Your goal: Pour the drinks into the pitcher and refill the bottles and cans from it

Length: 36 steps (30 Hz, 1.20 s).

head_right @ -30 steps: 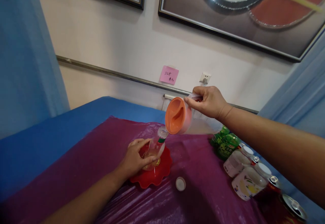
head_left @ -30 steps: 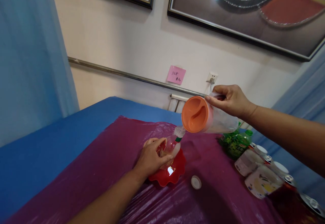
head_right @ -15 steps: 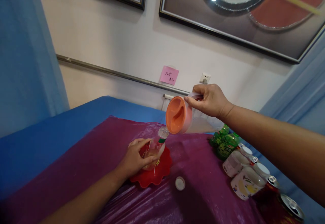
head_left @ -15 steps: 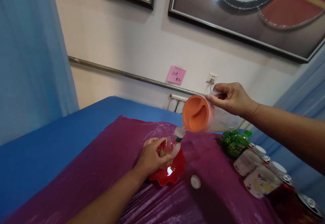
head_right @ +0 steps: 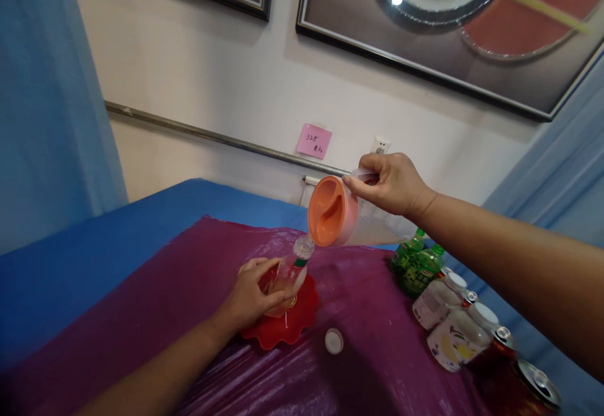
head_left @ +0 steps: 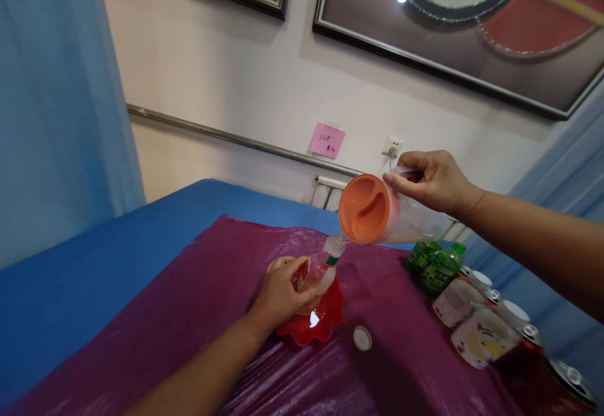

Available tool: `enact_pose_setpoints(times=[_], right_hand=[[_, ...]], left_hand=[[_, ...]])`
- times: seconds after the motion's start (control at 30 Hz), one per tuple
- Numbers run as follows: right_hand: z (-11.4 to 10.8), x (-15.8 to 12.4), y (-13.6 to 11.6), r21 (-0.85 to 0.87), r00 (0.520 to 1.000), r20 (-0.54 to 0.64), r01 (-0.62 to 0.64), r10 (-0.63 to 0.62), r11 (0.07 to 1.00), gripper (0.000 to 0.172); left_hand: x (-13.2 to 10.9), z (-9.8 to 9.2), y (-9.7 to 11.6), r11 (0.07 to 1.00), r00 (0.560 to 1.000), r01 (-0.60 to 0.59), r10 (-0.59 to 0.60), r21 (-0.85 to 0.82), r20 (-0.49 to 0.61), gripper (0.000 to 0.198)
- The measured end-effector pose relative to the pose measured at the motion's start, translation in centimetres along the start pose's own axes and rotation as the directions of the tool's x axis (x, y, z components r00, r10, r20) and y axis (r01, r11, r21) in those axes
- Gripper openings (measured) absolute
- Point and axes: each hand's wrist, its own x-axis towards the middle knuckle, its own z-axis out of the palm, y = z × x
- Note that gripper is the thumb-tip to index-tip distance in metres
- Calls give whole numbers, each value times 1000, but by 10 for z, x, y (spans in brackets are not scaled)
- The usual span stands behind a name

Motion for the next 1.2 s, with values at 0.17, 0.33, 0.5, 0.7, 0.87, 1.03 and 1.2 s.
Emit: enact_pose_setpoints(times=[0.17, 0.33, 0.5, 0.7, 0.87, 1.03, 1.2], right_hand=[[-2, 0, -3, -4, 1000, -12, 1, -1, 1000, 49], [-5, 0, -2, -26, 1000, -18, 13, -14, 1000, 49], [-6, 0, -1, -42, 1000, -20, 21, -22, 999, 50], [-7, -1, -2, -50, 999, -20, 33, -34, 998, 48], [-7, 0, -3, -61, 999, -16, 36, -37, 997, 50], [-7, 0, -2, -67, 1000, -6, 29, -29, 997, 50], [-8, 1, -3, -77, 1000, -10, 29, -30, 997, 49]], left_hand=[[0, 1, -2, 1000, 1000, -6, 6, 0, -7, 61], [0, 1, 0, 1000, 1000, -6, 6, -5, -4, 58], [1, 1, 0, 1000, 1000, -11, 11, -4, -10, 57], [1, -1, 2, 1000, 1000, -7, 7, -4, -3, 61], [1, -1, 1, 1000, 1000, -24, 24, 18, -20, 56], [1, 1, -2, 999, 999, -35, 35, 8, -24, 57], [1, 0, 0, 999, 999, -36, 36, 9, -26, 53]])
